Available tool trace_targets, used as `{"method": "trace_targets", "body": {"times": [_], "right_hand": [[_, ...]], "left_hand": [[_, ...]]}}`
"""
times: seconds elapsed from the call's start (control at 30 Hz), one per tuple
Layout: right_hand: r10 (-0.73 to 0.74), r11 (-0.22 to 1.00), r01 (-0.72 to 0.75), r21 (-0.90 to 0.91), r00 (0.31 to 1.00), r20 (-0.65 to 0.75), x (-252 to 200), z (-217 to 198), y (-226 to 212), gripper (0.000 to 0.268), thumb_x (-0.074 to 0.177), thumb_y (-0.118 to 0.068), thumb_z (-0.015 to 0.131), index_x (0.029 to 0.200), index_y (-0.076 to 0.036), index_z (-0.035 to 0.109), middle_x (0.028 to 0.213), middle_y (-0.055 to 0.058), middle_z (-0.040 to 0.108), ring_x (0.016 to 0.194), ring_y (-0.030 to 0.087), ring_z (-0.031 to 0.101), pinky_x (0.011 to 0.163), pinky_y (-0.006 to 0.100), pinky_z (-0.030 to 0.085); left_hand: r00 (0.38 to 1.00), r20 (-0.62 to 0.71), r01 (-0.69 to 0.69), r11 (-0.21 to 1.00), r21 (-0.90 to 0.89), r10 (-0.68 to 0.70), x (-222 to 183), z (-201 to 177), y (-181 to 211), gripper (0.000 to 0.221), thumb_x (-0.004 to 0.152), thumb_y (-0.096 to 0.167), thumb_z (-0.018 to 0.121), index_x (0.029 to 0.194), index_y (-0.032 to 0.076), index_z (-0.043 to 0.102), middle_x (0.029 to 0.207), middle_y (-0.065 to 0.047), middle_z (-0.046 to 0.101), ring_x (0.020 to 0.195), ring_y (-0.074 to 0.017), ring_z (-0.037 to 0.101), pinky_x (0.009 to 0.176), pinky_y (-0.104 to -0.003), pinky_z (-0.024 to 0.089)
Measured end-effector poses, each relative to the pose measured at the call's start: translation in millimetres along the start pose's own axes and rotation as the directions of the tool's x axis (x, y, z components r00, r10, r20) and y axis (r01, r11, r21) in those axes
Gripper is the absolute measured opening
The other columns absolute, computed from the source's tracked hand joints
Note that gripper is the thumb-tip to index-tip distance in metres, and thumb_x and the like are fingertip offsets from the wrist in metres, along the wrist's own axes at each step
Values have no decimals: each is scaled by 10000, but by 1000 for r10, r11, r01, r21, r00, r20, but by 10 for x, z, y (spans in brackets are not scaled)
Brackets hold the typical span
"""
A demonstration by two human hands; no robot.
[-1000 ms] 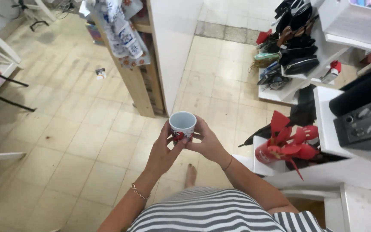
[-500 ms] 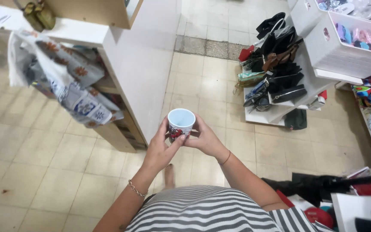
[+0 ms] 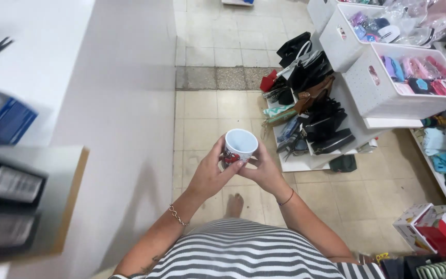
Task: Organizing merchandise in a gift shop by placing items on shelves, checking an inventory list, and preparing labels using a calculator and scissors.
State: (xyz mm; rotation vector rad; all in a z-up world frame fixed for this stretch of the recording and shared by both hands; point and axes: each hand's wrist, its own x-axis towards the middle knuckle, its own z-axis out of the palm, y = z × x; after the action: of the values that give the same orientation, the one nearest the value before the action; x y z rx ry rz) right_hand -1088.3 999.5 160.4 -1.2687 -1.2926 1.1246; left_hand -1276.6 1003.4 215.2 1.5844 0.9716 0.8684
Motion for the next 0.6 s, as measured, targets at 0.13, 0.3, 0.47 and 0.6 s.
{"method": "trace_targets", "body": {"times": [0.13,0.3,0.47,0.6], "right_hand": [[-7,997,5,-82,1000,-19,1042,-436,57,1040,644,-54,910,1525,8,361,1443,291,516,1361,488,475,1111,599,426],[-40,998,39,-47,999,-16,2508,-1061,241,1074,617,-41,928,1516,31,345,1418,280,518,1347,449,496,1108,561,451],[-18,999,19,-46,1000,18,3902,-1305,417,1089,606,-28,935,1524,17,350,1407,262,540,1328,436,526,1094,566,462],[-13,1000,15,-22,996,87,5116,-1173,536,1099,596,-14,919,1529,30,340,1415,288,523,1322,475,517,1092,590,457]], "left_hand": [[1000,10,14,1000,22,-14,1170,16,-107,883,897,362,710,1568,-12,276,1520,-301,449,1437,-448,410,1166,-525,420],[1000,8,16,1000,-16,-16,2703,-45,-83,932,876,375,736,1566,-28,257,1531,-311,425,1446,-460,385,1175,-526,407],[997,-29,69,997,-20,-70,3970,-351,-216,920,876,358,735,1563,-25,258,1525,-314,432,1442,-459,391,1177,-527,414],[993,-71,95,995,-30,-97,5010,-840,-560,922,860,318,762,1555,-33,268,1509,-329,444,1430,-473,401,1164,-529,427]]}}
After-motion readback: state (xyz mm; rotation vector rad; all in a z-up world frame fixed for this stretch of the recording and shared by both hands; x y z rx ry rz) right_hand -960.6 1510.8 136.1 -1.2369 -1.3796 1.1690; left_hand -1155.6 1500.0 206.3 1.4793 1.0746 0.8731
